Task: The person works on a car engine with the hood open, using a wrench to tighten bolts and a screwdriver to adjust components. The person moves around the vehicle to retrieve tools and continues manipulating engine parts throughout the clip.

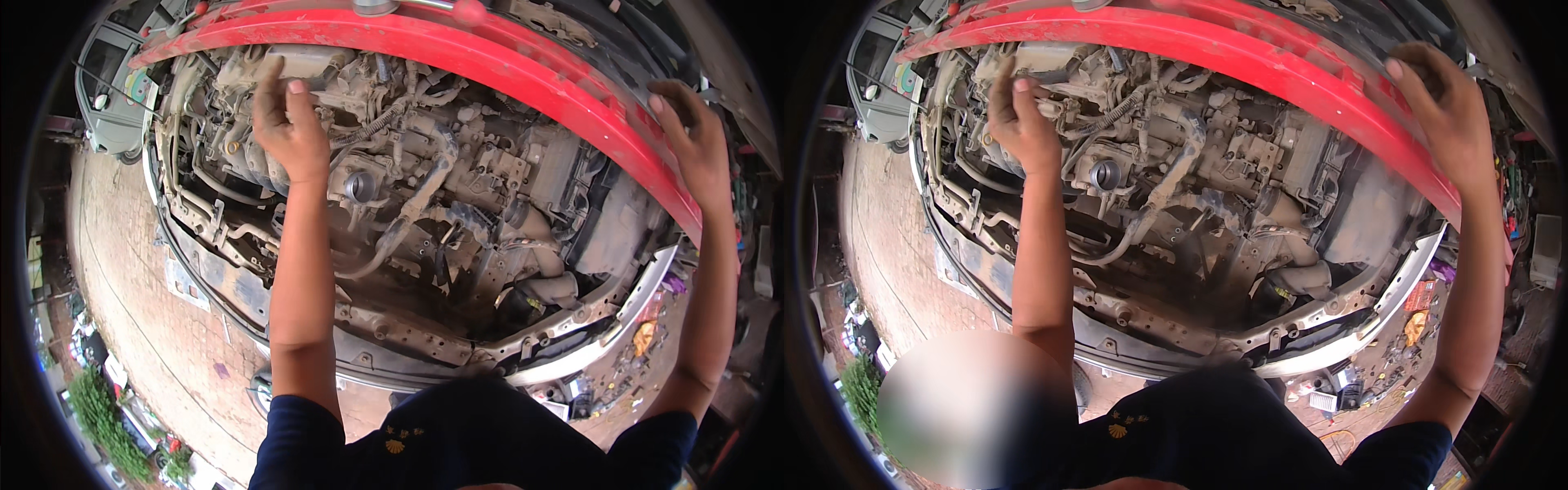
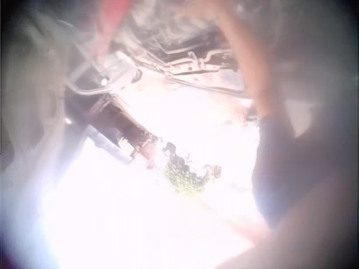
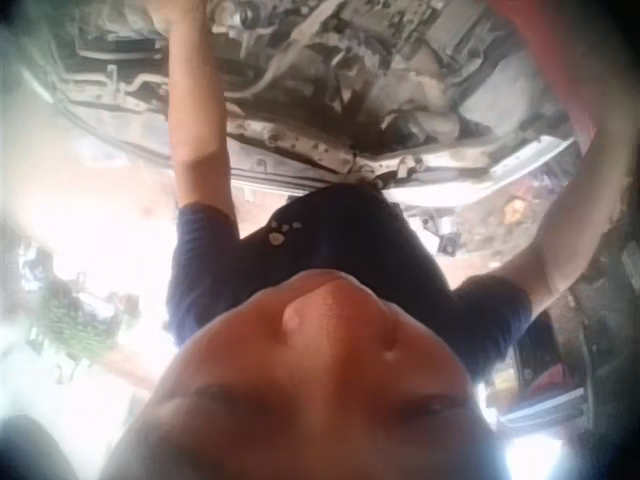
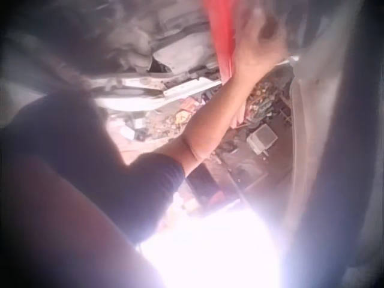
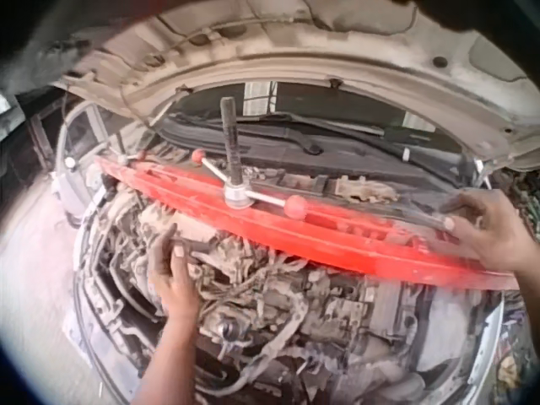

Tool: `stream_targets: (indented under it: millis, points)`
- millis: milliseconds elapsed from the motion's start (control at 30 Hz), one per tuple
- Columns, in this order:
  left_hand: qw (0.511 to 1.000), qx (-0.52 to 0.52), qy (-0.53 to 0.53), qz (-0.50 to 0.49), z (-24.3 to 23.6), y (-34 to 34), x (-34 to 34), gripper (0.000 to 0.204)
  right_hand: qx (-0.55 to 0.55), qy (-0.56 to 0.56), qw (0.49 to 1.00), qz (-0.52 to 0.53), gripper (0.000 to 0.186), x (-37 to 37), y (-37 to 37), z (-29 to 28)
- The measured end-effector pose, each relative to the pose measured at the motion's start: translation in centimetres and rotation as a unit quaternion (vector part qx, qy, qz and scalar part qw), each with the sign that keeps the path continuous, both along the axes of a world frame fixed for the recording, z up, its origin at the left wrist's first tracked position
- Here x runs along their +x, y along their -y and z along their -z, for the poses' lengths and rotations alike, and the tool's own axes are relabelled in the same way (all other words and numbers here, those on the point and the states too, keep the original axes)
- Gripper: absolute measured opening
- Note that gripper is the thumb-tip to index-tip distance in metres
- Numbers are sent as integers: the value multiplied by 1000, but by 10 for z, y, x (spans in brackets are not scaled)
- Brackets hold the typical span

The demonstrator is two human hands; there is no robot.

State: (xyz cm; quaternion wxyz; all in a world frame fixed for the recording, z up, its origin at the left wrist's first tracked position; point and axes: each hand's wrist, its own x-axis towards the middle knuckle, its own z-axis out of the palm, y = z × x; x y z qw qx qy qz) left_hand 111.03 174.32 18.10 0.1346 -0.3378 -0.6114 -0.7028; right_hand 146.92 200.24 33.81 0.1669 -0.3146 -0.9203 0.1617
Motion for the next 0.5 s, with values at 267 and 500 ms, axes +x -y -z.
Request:
stream_targets:
  millis: [267,500]
  points:
    - [919,-116,-377,28,-116,-99,96,38,278,-12,960,38,46,55,10,47]
    - [941,-227,-245,59,-114,-47,71,19,222,22,971,82,52,47,25,40]
